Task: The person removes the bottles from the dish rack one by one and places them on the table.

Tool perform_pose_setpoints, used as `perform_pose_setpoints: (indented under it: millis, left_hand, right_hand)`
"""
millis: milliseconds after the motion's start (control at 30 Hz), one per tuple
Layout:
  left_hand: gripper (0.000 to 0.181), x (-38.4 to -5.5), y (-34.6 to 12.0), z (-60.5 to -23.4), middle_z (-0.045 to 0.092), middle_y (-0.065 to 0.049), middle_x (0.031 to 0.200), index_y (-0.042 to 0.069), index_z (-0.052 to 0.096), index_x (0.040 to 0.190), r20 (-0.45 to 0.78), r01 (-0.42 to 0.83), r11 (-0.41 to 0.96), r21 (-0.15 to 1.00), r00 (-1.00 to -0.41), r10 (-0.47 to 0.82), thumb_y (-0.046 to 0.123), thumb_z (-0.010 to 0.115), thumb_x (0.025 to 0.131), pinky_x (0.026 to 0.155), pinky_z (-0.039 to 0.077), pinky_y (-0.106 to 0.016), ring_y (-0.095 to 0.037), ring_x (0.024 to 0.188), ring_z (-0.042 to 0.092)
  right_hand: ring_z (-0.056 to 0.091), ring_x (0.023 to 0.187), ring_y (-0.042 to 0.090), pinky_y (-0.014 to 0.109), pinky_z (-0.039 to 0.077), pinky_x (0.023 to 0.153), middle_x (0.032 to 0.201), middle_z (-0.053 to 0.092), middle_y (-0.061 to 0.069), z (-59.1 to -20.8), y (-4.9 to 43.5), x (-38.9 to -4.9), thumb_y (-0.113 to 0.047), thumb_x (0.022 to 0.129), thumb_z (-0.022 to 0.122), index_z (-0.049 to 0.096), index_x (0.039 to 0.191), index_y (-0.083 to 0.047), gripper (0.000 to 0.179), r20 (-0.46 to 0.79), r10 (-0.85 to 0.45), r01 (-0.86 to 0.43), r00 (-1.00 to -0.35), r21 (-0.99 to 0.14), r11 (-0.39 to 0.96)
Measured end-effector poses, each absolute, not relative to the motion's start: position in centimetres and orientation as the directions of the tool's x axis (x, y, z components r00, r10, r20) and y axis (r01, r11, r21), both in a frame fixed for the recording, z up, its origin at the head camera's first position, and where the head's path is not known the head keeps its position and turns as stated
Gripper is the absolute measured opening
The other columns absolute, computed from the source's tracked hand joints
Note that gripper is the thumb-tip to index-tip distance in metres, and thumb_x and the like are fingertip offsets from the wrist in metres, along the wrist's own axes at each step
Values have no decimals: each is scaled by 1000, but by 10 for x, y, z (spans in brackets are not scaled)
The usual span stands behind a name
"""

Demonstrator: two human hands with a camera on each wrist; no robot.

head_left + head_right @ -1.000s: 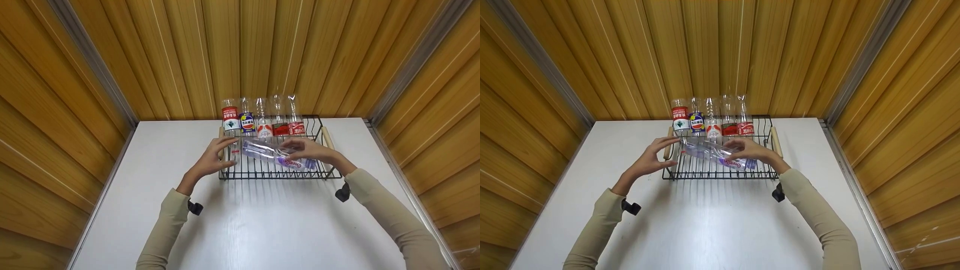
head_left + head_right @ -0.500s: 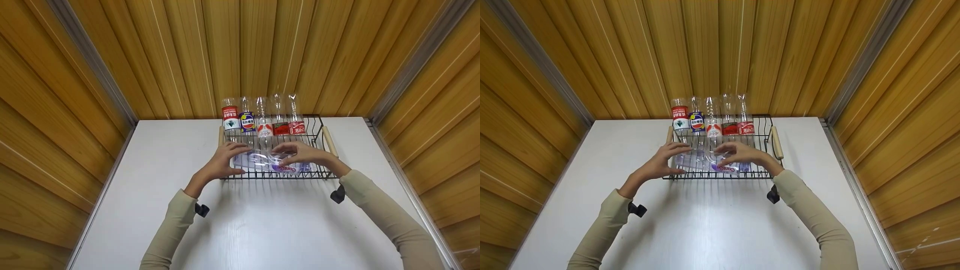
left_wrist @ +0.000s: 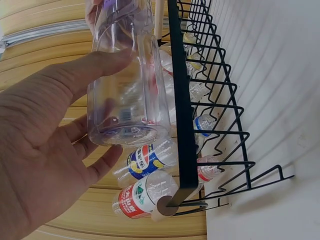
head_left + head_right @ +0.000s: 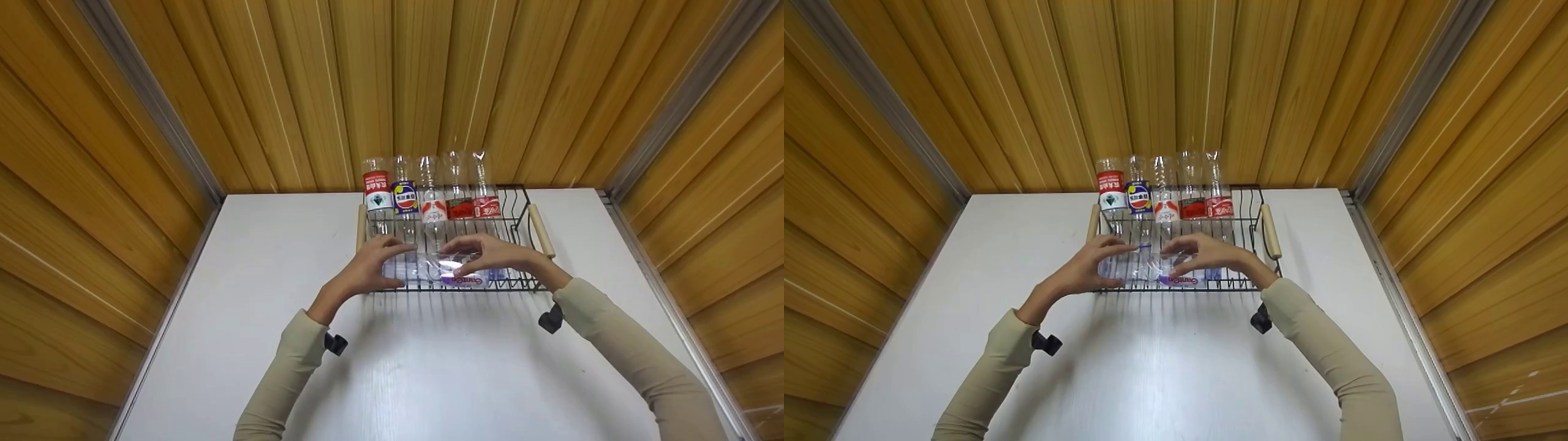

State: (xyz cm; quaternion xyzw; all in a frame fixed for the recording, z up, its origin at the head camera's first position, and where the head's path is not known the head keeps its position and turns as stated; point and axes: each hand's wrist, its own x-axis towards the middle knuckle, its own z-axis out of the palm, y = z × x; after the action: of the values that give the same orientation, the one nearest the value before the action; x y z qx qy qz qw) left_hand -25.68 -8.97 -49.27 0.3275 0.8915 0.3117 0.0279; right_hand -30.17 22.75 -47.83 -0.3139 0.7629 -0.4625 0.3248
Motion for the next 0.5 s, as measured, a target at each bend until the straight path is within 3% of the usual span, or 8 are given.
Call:
perform_pose_setpoints:
  millis: [133, 333, 500]
  left_hand:
    - [68, -257, -89, -493, 56, -14, 136, 19, 60, 143, 138, 562, 598, 572, -784, 605, 21, 88, 81, 110, 42, -56, -33, 131, 48]
    - [63, -256, -94, -492, 57, -11, 131, 17, 65, 136, 137, 560, 622, 547, -793, 594, 26, 89, 79, 107, 44, -51, -29, 125, 50]
    - [58, -255, -103, -489, 58, -8, 130, 19, 69, 130, 150, 532, 656, 536, -824, 546, 22, 91, 76, 108, 40, -52, -28, 124, 50]
  right_hand:
    - [47, 142, 43, 54, 39, 117, 150, 55, 18, -480, 229, -303, -20, 91, 77, 55, 144, -6, 59, -204, -787, -192, -583, -906, 377]
    - [54, 135, 43, 35, 50, 109, 148, 56, 22, -479, 236, -304, -19, 96, 71, 55, 144, -4, 53, -199, -796, -197, -572, -908, 369]
    - [56, 135, 37, 35, 51, 108, 147, 59, 15, -477, 261, -310, -26, 102, 64, 55, 145, -9, 47, -205, -737, -189, -644, -891, 414]
